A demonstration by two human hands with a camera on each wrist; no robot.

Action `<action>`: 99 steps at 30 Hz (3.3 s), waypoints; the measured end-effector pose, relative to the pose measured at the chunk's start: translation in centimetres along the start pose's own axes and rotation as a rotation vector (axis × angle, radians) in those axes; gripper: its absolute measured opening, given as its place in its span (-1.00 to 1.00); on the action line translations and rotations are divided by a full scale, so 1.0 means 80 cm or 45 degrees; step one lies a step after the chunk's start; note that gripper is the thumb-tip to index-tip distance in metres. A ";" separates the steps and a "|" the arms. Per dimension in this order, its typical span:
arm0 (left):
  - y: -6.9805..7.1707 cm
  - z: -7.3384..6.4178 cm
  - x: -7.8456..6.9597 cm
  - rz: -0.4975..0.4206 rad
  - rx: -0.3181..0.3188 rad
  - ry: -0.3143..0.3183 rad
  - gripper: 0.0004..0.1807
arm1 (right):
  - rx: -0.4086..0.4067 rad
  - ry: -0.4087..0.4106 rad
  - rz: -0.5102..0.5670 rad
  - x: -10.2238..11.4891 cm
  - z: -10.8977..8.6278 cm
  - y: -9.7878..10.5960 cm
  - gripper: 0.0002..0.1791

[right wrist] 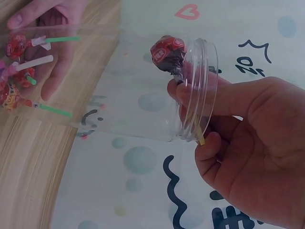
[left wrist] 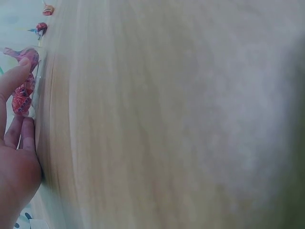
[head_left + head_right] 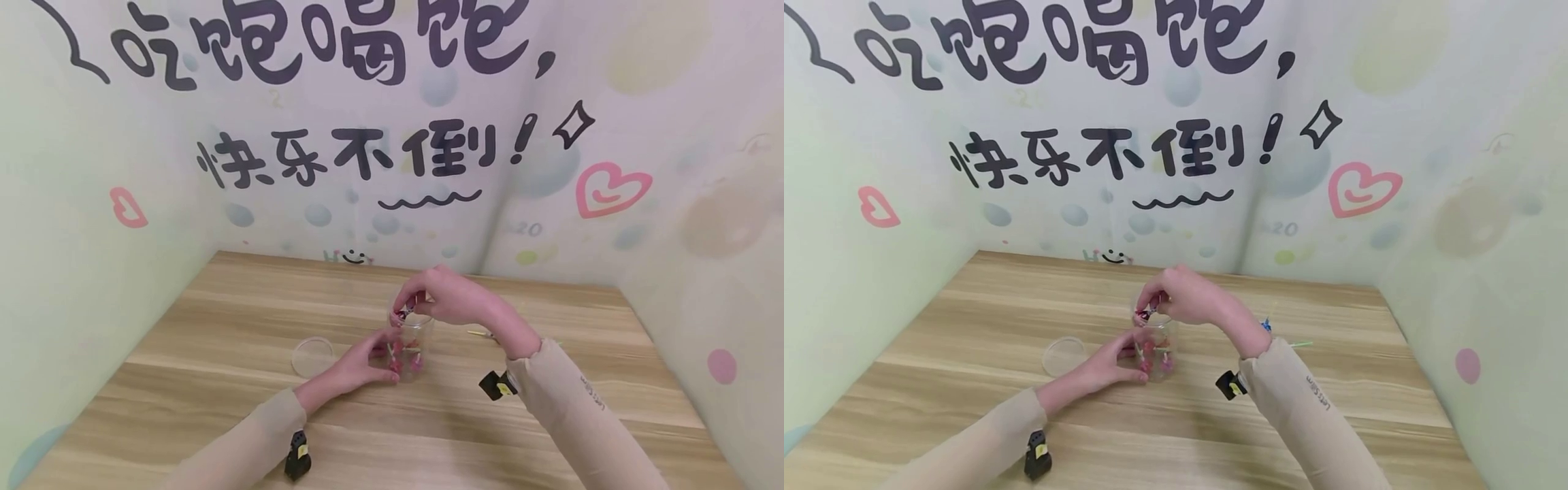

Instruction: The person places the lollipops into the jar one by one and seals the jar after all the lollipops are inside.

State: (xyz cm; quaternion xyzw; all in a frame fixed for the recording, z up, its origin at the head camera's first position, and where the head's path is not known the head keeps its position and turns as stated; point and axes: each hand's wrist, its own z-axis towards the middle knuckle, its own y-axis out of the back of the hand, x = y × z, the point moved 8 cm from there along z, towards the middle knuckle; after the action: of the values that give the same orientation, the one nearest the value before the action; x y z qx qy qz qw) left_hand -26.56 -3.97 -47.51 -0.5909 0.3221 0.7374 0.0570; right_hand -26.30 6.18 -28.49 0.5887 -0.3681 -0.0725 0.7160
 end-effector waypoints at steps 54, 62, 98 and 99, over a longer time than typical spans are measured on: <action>-0.002 -0.002 -0.003 -0.046 0.002 -0.010 -0.06 | -0.483 -0.144 0.014 -0.062 -0.079 0.037 -0.74; -0.002 -0.002 0.002 -0.056 -0.007 0.020 -0.07 | -0.513 -0.253 -0.052 -0.106 -0.129 0.039 -0.77; -0.002 -0.001 -0.001 -0.069 -0.006 0.043 -0.07 | -0.428 -0.569 -0.155 -0.229 -0.237 -0.051 -0.75; -0.002 -0.001 -0.001 -0.073 -0.007 0.043 -0.07 | -0.429 -0.574 -0.158 -0.230 -0.238 -0.053 -0.76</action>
State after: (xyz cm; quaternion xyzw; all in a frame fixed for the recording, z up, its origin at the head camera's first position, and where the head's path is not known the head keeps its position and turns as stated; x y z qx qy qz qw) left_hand -26.38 -3.88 -47.52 -0.6124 0.3039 0.7263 0.0708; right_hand -26.49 29.84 -41.06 0.4519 -0.4642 -0.3053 0.6979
